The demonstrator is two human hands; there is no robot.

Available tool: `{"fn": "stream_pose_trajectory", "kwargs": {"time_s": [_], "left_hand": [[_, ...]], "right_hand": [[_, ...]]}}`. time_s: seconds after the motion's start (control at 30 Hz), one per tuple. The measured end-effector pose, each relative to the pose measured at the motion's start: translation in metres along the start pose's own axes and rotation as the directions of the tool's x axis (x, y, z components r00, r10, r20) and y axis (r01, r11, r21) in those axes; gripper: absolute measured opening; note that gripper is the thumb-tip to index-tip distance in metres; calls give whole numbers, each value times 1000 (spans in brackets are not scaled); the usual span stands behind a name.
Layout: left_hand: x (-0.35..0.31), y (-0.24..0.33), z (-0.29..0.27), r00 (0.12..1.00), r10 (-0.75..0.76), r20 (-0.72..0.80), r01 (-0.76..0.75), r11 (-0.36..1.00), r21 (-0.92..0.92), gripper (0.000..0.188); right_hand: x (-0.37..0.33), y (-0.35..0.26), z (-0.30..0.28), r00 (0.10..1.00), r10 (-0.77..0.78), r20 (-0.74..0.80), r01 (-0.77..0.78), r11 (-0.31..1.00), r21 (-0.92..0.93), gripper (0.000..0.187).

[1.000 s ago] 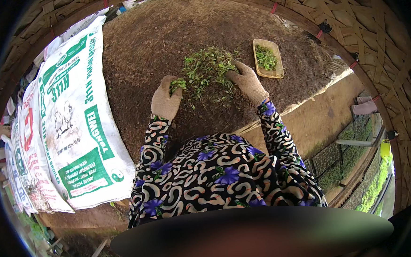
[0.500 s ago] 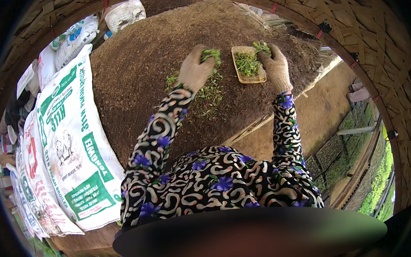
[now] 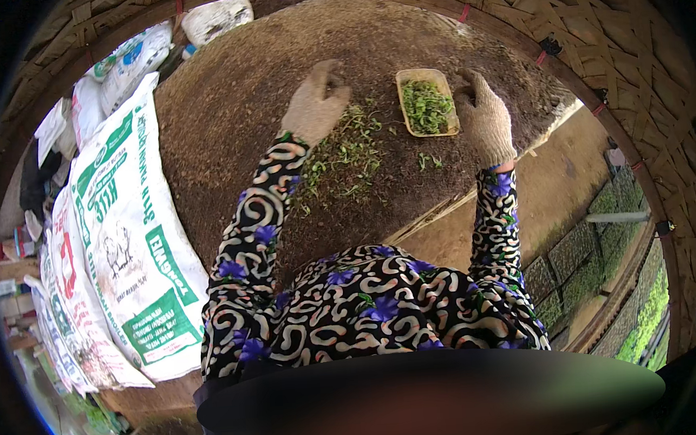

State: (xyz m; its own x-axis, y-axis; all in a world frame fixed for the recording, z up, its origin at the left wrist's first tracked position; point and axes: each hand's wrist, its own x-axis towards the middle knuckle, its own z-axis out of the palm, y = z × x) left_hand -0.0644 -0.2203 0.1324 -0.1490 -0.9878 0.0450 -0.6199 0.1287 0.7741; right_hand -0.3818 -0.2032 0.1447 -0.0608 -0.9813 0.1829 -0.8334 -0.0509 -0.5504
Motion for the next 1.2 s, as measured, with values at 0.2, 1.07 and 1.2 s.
{"fn": "stream_pose_trajectory", "kwargs": {"time_s": [0.2,1.07,1.2], "left_hand": [[-61,-66,-24,969,-243,-52,249,953,174,62],[-140,-95,-1,929,-56,-367,113,984,135,33],[-136,-93,-4,903,-25,-430,85,989,120,34]], "right_hand": [[-3,-45,83,923,-350,161,319,928,192,29],[9,-89,129,872,-387,301,272,893,360,33],[-8,-98,143,836,-394,381,309,913,266,31]]}}
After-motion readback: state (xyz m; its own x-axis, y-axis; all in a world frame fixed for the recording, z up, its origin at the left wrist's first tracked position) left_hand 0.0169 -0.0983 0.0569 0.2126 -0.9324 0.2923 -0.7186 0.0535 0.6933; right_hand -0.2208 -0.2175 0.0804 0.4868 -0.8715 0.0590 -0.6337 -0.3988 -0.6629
